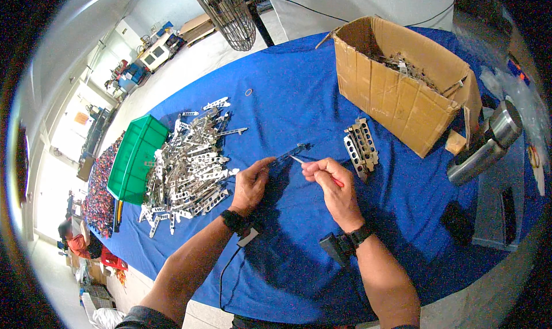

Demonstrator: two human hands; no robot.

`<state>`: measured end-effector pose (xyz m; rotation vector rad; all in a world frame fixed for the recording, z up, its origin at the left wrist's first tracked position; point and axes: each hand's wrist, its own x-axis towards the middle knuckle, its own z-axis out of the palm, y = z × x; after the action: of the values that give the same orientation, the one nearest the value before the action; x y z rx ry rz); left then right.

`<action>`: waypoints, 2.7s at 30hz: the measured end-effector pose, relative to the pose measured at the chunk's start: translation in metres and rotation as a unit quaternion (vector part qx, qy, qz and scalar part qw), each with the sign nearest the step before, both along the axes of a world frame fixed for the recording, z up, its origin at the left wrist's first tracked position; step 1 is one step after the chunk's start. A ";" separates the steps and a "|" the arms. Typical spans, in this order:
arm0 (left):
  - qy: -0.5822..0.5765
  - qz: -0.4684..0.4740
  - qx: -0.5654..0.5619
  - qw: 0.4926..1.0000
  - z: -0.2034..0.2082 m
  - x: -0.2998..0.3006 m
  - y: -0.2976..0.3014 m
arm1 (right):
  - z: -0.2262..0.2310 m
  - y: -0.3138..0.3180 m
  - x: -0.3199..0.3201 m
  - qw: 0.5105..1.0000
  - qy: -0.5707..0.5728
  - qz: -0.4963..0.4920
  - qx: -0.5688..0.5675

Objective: The recorder uses a small manual tool to inspect or align components on metal brackets at an assembly workstation.

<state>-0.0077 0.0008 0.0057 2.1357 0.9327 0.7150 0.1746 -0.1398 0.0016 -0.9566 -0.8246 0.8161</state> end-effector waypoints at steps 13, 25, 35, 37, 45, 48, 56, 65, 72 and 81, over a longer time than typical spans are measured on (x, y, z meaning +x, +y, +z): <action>0.005 -0.003 -0.004 1.000 -0.001 -0.001 0.000 | 0.002 0.002 -0.002 1.000 -0.017 -0.015 -0.020; 0.015 -0.003 -0.005 1.000 0.000 0.000 0.000 | -0.003 0.005 -0.002 0.999 0.038 -0.035 0.004; -0.037 -0.003 0.037 0.999 -0.007 0.002 0.001 | 0.001 0.003 -0.004 0.999 0.020 -0.032 -0.007; -0.033 -0.001 0.036 0.999 -0.005 0.003 0.000 | 0.002 0.003 -0.004 0.999 0.009 -0.031 0.000; 0.016 -0.004 -0.006 1.000 0.001 0.001 0.000 | 0.000 0.004 -0.004 0.998 0.033 -0.046 -0.009; 0.007 -0.004 0.013 1.000 0.002 0.001 -0.001 | 0.004 0.001 -0.002 1.000 0.015 -0.011 -0.022; -0.002 -0.007 0.000 1.000 0.002 0.002 -0.002 | 0.001 0.003 -0.001 0.999 0.046 -0.019 -0.001; -0.038 -0.003 0.029 0.999 -0.008 0.000 0.003 | 0.006 0.002 -0.002 0.999 0.038 0.007 -0.014; 0.002 0.001 0.015 1.000 -0.004 0.002 0.001 | 0.006 0.002 -0.003 1.000 0.019 -0.015 -0.009; 0.010 -0.011 -0.004 1.000 -0.006 0.000 0.002 | 0.002 0.002 -0.002 1.000 0.025 -0.004 -0.004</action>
<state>-0.0074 0.0029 -0.0004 2.1471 0.9190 0.6800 0.1728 -0.1377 0.0040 -0.9417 -0.7748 0.8335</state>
